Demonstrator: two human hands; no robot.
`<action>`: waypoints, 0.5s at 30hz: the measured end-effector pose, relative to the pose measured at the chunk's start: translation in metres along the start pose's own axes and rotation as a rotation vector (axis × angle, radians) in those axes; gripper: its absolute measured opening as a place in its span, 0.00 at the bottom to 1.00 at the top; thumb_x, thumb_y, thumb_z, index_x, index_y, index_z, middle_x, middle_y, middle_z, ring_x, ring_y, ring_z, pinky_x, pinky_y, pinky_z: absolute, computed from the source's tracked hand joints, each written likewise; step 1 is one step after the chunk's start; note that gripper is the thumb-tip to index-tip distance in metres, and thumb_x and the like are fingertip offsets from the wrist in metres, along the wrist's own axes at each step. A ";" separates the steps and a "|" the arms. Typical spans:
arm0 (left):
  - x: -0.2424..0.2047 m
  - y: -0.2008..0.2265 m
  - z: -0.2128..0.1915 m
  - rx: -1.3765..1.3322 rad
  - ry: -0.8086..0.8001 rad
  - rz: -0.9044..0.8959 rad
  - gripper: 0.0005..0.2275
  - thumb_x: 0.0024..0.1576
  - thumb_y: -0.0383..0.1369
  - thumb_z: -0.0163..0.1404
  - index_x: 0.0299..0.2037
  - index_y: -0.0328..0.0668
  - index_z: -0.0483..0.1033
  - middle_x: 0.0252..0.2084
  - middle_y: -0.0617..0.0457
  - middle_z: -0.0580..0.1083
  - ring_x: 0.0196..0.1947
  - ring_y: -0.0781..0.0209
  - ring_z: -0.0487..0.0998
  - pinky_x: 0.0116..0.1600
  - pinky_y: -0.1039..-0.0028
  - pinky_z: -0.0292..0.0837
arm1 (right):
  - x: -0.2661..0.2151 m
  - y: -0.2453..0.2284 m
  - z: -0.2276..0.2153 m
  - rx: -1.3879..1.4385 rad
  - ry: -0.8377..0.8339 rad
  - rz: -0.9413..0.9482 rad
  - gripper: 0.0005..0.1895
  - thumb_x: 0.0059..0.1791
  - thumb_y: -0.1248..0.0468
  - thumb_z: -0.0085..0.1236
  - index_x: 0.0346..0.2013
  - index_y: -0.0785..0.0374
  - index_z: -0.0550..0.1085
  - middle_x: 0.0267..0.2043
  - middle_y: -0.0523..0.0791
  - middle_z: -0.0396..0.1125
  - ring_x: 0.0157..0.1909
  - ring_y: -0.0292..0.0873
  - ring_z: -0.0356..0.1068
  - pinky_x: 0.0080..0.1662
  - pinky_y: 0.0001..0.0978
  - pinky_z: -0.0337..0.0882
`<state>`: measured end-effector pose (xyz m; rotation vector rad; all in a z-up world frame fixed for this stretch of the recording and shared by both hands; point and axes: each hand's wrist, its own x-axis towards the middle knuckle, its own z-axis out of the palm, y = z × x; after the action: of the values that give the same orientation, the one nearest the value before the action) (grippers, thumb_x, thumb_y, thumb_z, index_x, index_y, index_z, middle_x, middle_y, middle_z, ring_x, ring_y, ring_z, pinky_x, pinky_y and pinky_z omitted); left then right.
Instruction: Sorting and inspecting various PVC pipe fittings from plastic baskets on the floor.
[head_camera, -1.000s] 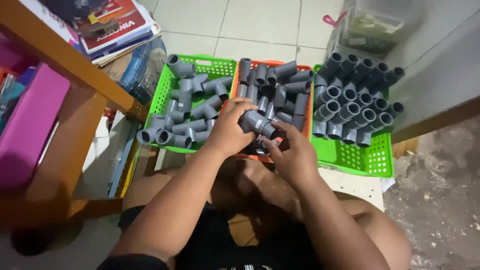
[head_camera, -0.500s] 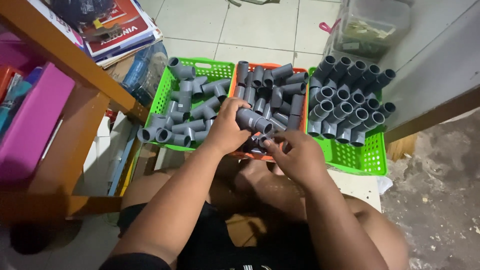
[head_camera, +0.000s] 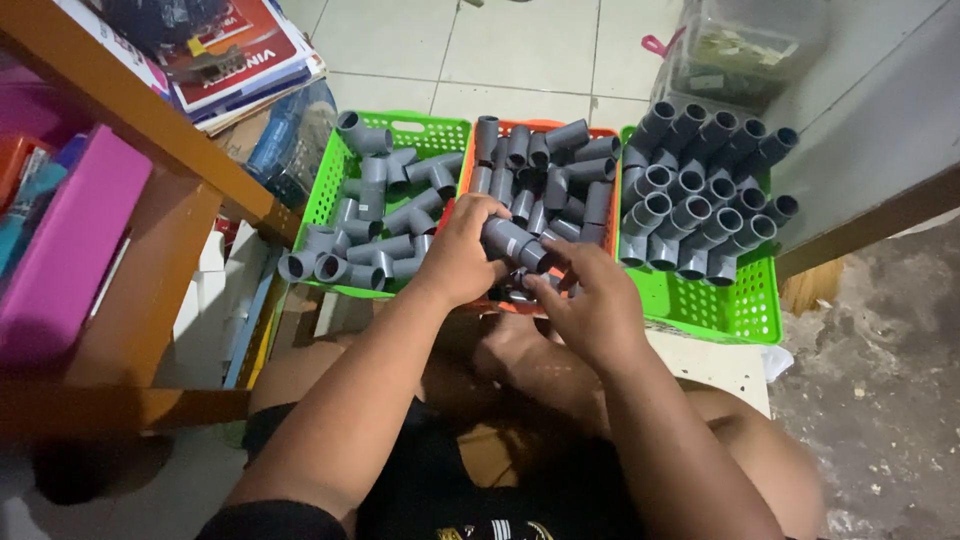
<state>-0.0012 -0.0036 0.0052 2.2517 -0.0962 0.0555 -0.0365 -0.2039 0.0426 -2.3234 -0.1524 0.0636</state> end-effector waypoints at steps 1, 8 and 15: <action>0.000 0.001 0.000 0.014 0.004 0.031 0.26 0.43 0.23 0.60 0.52 0.55 0.68 0.60 0.55 0.65 0.64 0.42 0.71 0.65 0.56 0.71 | 0.001 0.001 0.001 -0.065 -0.027 0.058 0.22 0.47 0.47 0.63 0.53 0.48 0.78 0.39 0.46 0.73 0.45 0.49 0.76 0.48 0.45 0.74; 0.002 -0.009 0.002 -0.030 0.005 0.077 0.27 0.42 0.24 0.59 0.53 0.56 0.68 0.59 0.55 0.66 0.62 0.40 0.72 0.63 0.56 0.72 | -0.002 0.006 0.011 -0.004 0.107 -0.012 0.27 0.48 0.47 0.64 0.57 0.55 0.74 0.38 0.47 0.70 0.42 0.53 0.75 0.46 0.48 0.74; -0.001 0.004 -0.002 0.016 -0.062 -0.013 0.27 0.43 0.26 0.61 0.53 0.59 0.68 0.62 0.59 0.65 0.65 0.45 0.70 0.67 0.56 0.70 | 0.001 0.023 0.024 -0.258 0.081 0.089 0.25 0.59 0.44 0.39 0.37 0.55 0.79 0.31 0.51 0.71 0.40 0.61 0.74 0.43 0.56 0.72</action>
<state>-0.0022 -0.0042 0.0091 2.2706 -0.1153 -0.0209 -0.0360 -0.2023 0.0090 -2.5847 -0.0169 -0.0065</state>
